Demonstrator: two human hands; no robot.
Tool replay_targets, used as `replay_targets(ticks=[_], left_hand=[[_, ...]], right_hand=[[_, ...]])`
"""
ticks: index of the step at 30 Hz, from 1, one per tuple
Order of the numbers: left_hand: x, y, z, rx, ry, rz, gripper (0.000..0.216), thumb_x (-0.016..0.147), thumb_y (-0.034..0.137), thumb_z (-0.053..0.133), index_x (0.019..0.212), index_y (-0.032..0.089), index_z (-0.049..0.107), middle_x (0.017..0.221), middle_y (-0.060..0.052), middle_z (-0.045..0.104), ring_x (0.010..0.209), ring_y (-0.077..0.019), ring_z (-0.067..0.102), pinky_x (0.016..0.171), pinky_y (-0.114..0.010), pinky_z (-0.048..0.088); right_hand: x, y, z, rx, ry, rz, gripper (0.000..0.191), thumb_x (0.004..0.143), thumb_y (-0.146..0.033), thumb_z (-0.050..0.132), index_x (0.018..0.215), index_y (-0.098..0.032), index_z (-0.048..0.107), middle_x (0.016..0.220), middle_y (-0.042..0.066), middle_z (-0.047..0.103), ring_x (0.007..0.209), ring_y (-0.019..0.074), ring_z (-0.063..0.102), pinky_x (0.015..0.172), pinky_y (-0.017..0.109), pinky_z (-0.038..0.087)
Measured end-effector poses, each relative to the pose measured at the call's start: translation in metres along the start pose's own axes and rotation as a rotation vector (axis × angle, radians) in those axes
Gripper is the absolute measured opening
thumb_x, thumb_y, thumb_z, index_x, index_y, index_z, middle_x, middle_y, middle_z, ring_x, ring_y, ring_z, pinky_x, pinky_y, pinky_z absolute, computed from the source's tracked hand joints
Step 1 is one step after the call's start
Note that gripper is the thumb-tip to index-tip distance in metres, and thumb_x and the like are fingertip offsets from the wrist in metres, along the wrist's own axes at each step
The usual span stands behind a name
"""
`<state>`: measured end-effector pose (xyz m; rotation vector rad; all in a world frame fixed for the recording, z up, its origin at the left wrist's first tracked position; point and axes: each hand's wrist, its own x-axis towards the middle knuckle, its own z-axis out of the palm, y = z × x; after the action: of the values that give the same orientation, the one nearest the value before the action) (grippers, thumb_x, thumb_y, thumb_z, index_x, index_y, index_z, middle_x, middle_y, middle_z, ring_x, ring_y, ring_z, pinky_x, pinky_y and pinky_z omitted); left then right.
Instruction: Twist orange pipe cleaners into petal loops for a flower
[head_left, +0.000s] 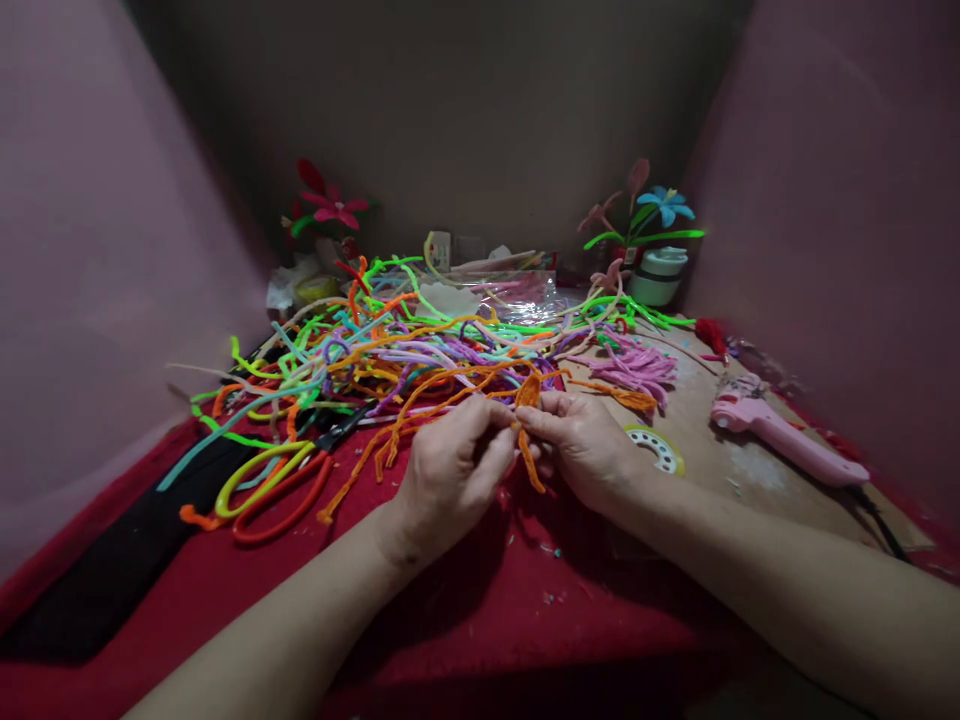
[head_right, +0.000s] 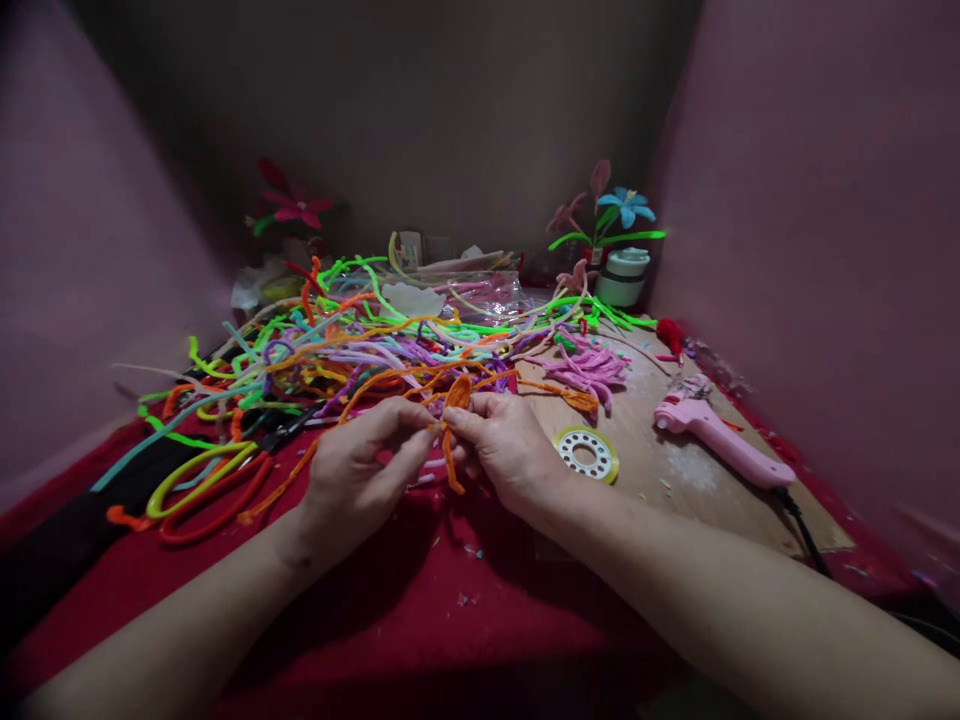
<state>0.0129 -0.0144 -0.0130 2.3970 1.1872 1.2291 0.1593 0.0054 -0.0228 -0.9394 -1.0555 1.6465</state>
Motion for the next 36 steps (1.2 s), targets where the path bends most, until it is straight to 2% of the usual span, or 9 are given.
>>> replay_targets(ticks=[6,11,15,19,22,25,27,30,36], left_hand=[[0.006,0.006,-0.002,-0.367,0.011,-0.383,0.011,0.081,0.023,0.054,0.072,0.016,0.053,0.063,0.003,0.054,0.051,-0.0064,0.047,0.049,-0.017,0.04],[0.012,0.011,-0.011,-0.507,0.027,-0.516,0.008,0.077,0.024,0.057,0.076,0.016,0.055,0.065,0.003,0.055,0.052,-0.0074,0.05,0.049,-0.018,0.041],[0.018,0.007,-0.016,-0.56,-0.041,-0.586,0.025,0.072,0.031,0.063,0.091,0.014,0.062,0.079,-0.002,0.062,0.068,-0.0128,0.057,0.06,-0.022,0.046],[0.017,0.003,-0.014,-0.514,-0.117,-0.532,0.012,0.072,0.024,0.063,0.077,0.014,0.068,0.074,-0.002,0.061,0.068,-0.0136,0.057,0.062,-0.023,0.046],[0.013,0.002,-0.008,-0.355,-0.007,-0.369,0.012,0.076,0.02,0.06,0.066,0.016,0.064,0.068,0.0,0.056,0.065,-0.0113,0.054,0.062,-0.022,0.044],[0.009,0.0,-0.005,-0.178,0.118,-0.113,0.012,0.08,0.016,0.056,0.069,0.017,0.061,0.07,0.0,0.055,0.067,-0.0108,0.052,0.064,-0.022,0.043],[0.008,-0.002,-0.005,-0.111,0.137,-0.01,0.01,0.081,0.016,0.055,0.072,0.017,0.059,0.072,-0.001,0.055,0.068,-0.011,0.052,0.065,-0.022,0.043],[0.008,-0.005,-0.01,-0.073,0.113,-0.005,0.014,0.085,0.02,0.048,0.076,0.017,0.058,0.073,-0.001,0.057,0.068,-0.0115,0.053,0.067,-0.022,0.043],[0.008,-0.014,-0.012,0.066,0.199,-0.2,0.019,0.088,0.026,0.041,0.092,0.018,0.058,0.084,-0.001,0.063,0.076,-0.0122,0.059,0.07,-0.021,0.044]], right_hand=[[0.001,0.002,-0.002,0.011,-0.093,0.022,0.028,0.068,-0.037,0.07,0.066,-0.014,0.054,0.05,-0.003,0.055,0.037,0.007,0.048,0.037,0.02,0.037],[0.0,0.001,0.0,0.036,-0.111,0.054,0.022,0.065,-0.028,0.072,0.068,-0.013,0.058,0.053,-0.002,0.058,0.042,0.0077,0.052,0.042,0.02,0.039],[-0.004,0.0,0.001,-0.114,-0.146,0.025,0.013,0.07,-0.026,0.065,0.07,-0.013,0.061,0.05,-0.003,0.056,0.038,0.0059,0.045,0.037,0.019,0.033],[-0.006,-0.002,0.001,-0.24,-0.166,0.043,0.01,0.067,-0.02,0.061,0.059,-0.013,0.06,0.05,-0.001,0.057,0.039,0.0063,0.047,0.039,0.019,0.036],[-0.005,-0.001,0.001,-0.229,-0.167,0.049,0.009,0.067,-0.018,0.06,0.06,-0.013,0.06,0.051,-0.001,0.058,0.039,0.0065,0.048,0.04,0.018,0.037],[-0.004,0.0,0.001,-0.189,-0.211,0.013,0.013,0.071,-0.025,0.061,0.065,-0.013,0.061,0.052,-0.001,0.058,0.04,0.0074,0.05,0.04,0.019,0.037],[-0.004,0.0,0.002,-0.163,-0.24,-0.018,0.019,0.073,-0.031,0.061,0.066,-0.013,0.061,0.052,-0.001,0.058,0.04,0.008,0.051,0.04,0.019,0.037],[-0.005,-0.002,0.006,-0.139,-0.218,-0.046,0.026,0.072,-0.038,0.063,0.061,-0.014,0.057,0.047,-0.003,0.054,0.037,0.0068,0.047,0.039,0.019,0.035],[0.0,-0.002,0.007,-0.063,-0.191,-0.062,0.023,0.07,-0.031,0.064,0.056,-0.016,0.053,0.043,-0.006,0.049,0.035,0.0048,0.038,0.036,0.018,0.029]])
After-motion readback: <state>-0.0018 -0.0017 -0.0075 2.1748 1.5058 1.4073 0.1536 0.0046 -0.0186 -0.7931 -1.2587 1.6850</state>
